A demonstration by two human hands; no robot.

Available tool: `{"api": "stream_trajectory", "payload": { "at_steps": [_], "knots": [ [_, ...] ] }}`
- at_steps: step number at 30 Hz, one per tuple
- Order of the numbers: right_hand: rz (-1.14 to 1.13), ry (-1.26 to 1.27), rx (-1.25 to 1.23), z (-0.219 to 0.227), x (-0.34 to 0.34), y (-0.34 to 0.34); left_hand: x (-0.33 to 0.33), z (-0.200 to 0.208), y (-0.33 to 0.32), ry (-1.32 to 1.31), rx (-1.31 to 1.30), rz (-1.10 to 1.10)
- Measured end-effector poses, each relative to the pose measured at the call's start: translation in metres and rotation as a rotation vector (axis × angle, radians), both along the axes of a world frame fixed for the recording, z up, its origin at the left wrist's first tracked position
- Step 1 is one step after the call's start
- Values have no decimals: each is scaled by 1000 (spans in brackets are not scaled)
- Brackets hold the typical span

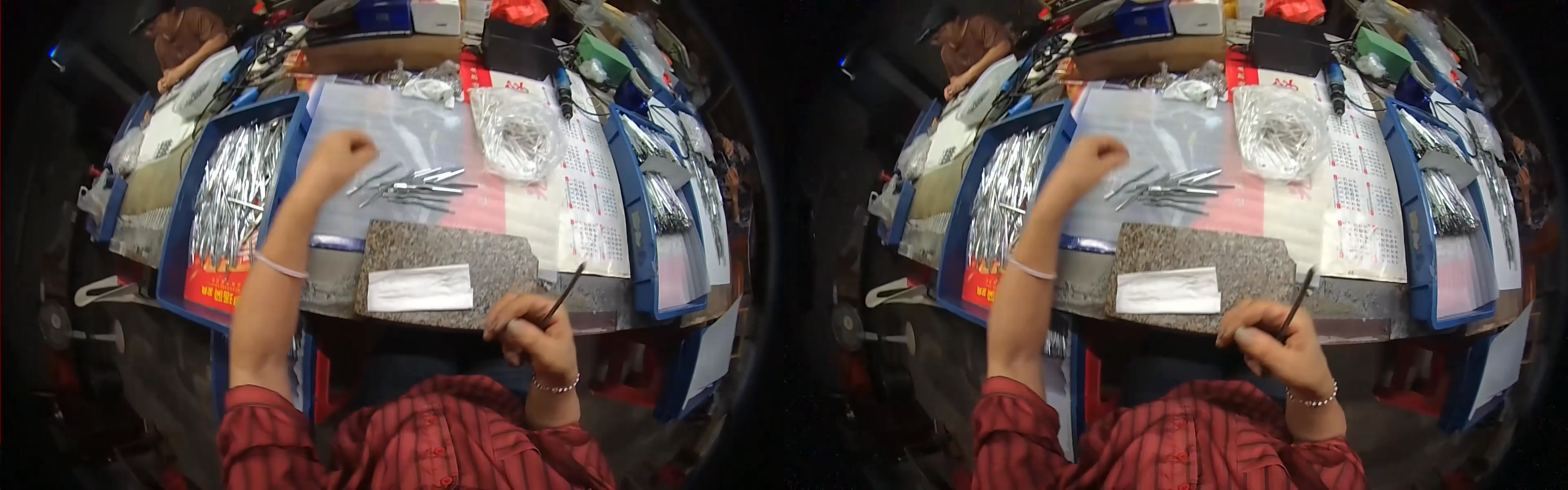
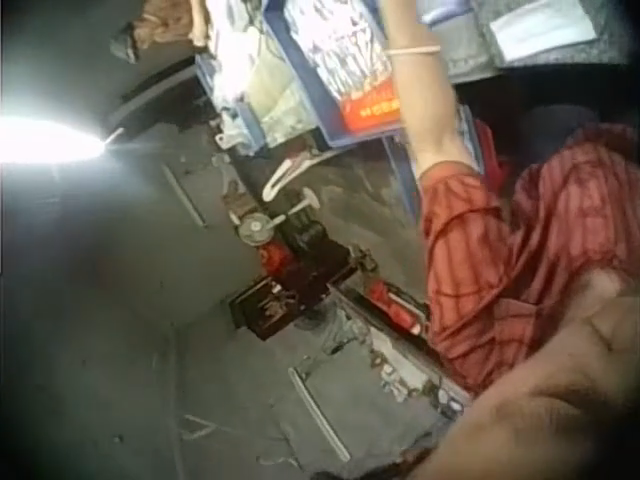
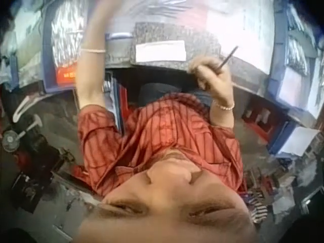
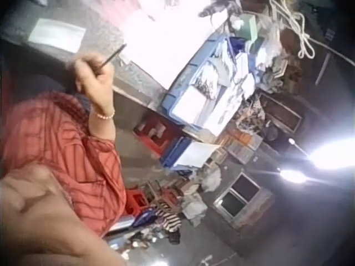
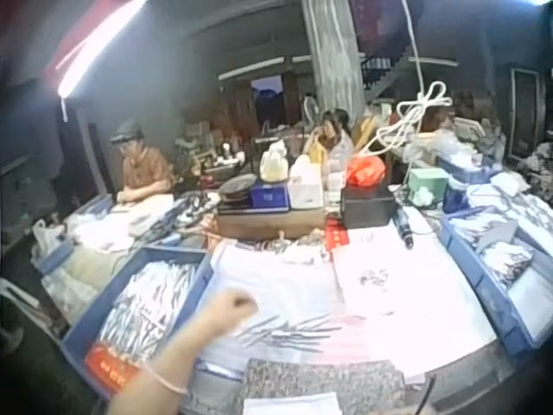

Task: Assembling and inspecting small metal hardware components at a factory workbench.

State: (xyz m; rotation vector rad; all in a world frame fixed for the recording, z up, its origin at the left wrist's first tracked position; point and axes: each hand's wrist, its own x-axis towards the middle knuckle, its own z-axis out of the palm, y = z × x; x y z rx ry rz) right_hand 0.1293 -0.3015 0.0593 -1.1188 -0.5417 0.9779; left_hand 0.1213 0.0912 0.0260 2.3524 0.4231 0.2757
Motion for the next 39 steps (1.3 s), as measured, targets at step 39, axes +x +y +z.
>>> {"api": "stream_trajectory", "payload": {
  "at_steps": [39],
  "knots": [
    [-119, -255, -204, 11, 1, -16, -177, 28, -214, -557, -685, -62]
  ]
}}
